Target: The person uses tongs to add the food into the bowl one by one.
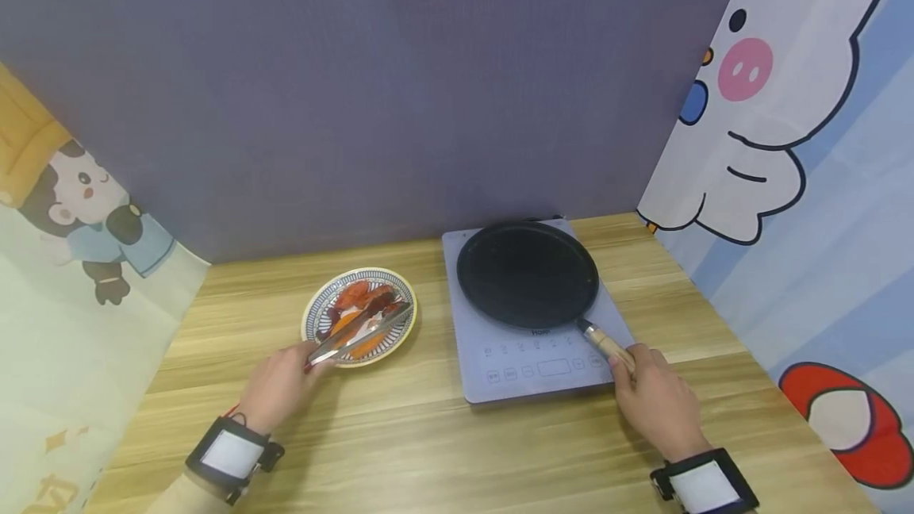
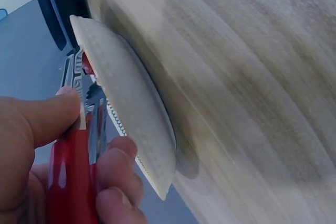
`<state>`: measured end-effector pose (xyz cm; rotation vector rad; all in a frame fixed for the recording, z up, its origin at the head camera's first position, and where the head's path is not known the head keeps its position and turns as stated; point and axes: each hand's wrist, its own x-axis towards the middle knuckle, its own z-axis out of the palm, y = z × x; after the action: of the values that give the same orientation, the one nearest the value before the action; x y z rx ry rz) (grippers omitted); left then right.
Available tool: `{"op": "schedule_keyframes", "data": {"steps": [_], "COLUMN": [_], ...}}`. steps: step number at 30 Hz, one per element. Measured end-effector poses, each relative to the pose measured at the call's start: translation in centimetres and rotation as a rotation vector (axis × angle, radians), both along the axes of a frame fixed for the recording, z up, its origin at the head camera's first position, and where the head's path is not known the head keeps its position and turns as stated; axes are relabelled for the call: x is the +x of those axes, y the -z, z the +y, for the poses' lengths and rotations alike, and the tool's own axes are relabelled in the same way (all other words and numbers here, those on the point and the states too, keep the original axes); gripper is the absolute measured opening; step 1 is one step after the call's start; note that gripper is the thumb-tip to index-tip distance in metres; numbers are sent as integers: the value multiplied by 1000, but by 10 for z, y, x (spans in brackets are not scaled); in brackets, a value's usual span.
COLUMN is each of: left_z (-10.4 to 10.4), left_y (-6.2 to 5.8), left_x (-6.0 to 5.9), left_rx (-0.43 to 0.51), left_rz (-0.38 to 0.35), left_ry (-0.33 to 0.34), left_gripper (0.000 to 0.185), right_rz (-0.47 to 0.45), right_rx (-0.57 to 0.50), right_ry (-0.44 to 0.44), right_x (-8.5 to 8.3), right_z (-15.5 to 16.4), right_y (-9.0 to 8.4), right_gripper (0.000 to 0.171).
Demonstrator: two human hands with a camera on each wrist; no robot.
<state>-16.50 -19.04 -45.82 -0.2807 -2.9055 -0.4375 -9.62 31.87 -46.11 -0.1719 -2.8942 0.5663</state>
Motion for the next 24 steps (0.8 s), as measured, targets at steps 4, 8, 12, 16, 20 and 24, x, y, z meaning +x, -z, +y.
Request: {"op": "schedule_keyframes", "data": {"steps": [4, 8, 12, 16, 20, 24], "left_z": [-2, -3, -2, -1, 1, 2], "left_y": [-3, -8, -10, -10, -10, -10], "left_x": [0, 1, 1, 1, 1, 2], "left_rx": [12, 8, -1, -13, -22, -21], "left_rz": [-53, -78, -81, -76, -65, -59], "left_ry": [1, 5, 7, 5, 1, -10], "left_gripper": [42, 40, 35, 35, 34, 33], "right_rz": [15, 18, 14, 16, 20, 24], "right_rx": [6, 6, 6, 10, 8, 10], "right_ry": [1, 1, 0, -1, -2, -2], "right_x": [0, -1, -1, -1, -1, -1], "right_z": [0, 0, 0, 0, 0, 1], "right_y": [1, 2, 2, 2, 2, 2], "right_gripper": [42, 42, 42, 42, 41, 40]}}
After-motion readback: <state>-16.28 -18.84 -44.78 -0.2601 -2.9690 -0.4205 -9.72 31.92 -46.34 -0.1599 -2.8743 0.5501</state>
